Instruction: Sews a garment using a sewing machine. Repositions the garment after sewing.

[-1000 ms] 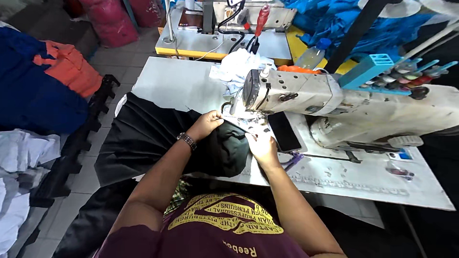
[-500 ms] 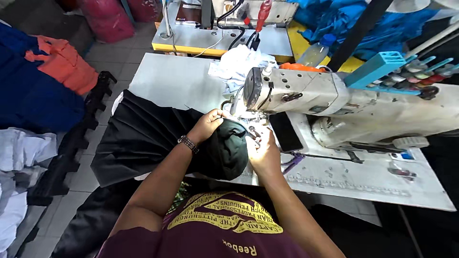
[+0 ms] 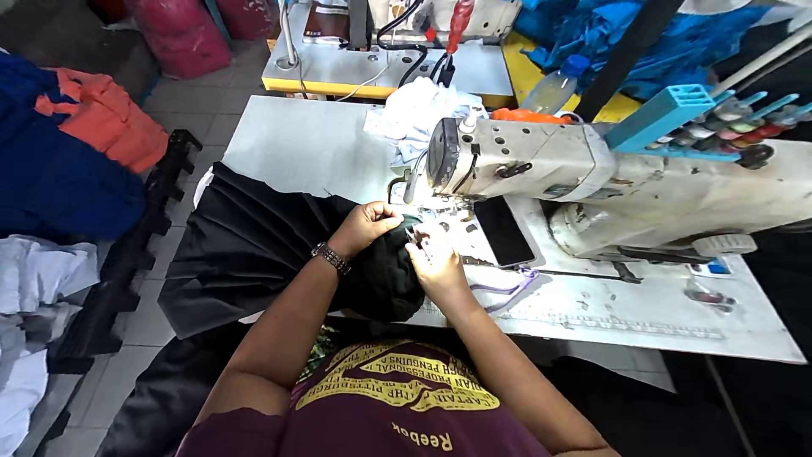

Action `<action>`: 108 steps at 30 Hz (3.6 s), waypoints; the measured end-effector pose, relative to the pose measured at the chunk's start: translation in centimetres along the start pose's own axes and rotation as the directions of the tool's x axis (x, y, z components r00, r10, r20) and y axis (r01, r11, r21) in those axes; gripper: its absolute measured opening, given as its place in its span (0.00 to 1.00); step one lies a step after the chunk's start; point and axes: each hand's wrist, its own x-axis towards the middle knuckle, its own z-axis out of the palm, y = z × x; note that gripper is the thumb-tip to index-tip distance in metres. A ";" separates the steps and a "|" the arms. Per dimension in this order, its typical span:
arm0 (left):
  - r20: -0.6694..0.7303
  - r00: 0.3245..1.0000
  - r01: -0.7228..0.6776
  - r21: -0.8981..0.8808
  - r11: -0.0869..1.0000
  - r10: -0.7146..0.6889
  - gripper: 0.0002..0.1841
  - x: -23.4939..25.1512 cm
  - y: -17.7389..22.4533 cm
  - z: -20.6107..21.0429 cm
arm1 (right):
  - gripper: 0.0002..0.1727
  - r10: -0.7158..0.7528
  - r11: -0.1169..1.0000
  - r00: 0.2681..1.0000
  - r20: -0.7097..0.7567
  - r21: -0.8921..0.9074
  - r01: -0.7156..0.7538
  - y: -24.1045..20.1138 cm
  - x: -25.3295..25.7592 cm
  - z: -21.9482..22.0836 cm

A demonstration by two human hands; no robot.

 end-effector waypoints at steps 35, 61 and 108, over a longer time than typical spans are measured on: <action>0.079 0.997 0.010 0.001 1.000 -0.010 0.08 -0.5 -0.4 -0.1 | 0.18 -0.006 0.997 0.994 -0.108 -0.075 -0.002 0.0 0.9 2.3; 0.078 0.997 0.003 0.008 1.000 -0.004 0.07 -0.5 -0.4 -0.1 | 0.19 -0.051 0.999 0.974 -0.220 -0.008 0.050 0.8 1.0 3.5; 0.095 0.991 0.107 -0.132 0.985 -0.095 0.14 -0.5 0.2 -0.2 | 0.19 0.038 0.999 0.962 -0.270 0.048 -0.026 1.3 1.1 2.5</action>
